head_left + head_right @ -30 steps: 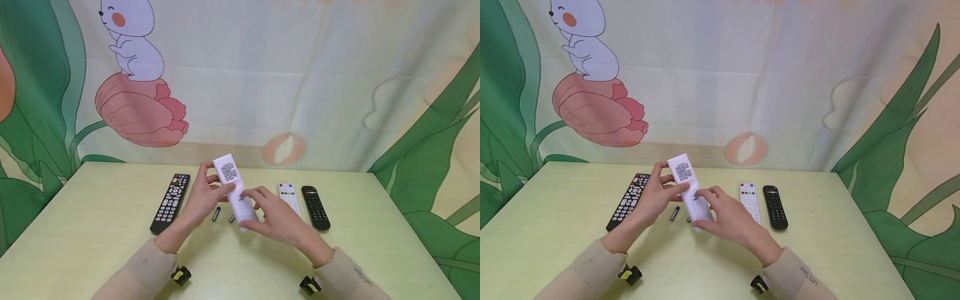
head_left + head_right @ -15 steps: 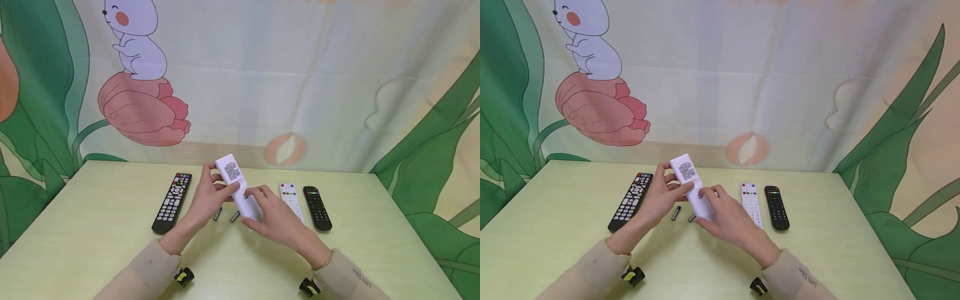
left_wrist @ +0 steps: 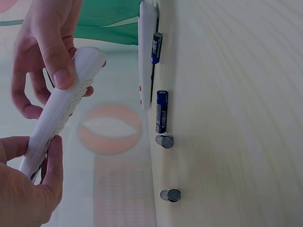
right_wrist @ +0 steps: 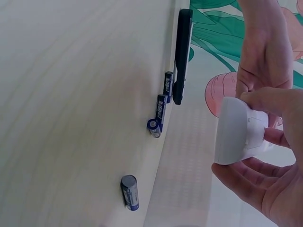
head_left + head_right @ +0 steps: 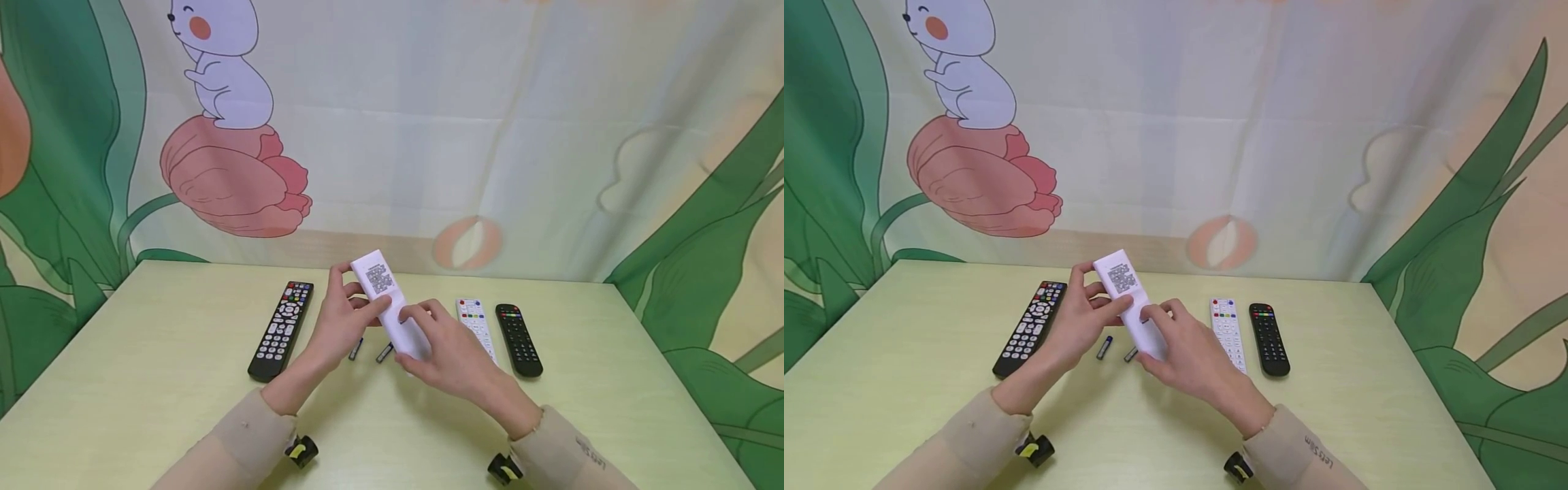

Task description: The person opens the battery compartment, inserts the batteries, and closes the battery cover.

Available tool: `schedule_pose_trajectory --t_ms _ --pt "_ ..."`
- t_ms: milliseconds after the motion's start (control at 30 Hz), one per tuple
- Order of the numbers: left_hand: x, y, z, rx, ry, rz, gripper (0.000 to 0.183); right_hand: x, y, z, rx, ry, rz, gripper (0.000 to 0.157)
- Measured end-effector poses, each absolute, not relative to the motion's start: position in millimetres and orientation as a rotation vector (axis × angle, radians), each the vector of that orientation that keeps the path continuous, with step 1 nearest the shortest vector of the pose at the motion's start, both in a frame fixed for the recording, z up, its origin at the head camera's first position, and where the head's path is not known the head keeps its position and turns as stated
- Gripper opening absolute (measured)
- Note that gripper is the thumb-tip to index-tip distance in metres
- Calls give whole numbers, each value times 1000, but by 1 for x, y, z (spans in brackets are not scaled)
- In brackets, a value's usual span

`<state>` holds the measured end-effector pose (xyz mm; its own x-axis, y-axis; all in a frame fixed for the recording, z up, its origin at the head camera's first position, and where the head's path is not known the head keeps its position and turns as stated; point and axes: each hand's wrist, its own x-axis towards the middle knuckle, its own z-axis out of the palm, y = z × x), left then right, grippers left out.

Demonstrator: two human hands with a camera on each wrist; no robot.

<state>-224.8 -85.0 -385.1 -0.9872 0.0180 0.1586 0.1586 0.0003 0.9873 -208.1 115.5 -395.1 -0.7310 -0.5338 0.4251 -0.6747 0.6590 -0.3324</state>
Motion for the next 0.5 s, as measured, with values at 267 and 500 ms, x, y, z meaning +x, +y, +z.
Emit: schedule_pose_trajectory --t_ms 267,500 --pt "-225 -83 -385 -226 -2146 -2160 73 -208 116 -395 937 -2616 717 50" --pt "-224 -82 -384 -262 -2173 -2117 70 -208 117 -394 930 -2626 753 52"
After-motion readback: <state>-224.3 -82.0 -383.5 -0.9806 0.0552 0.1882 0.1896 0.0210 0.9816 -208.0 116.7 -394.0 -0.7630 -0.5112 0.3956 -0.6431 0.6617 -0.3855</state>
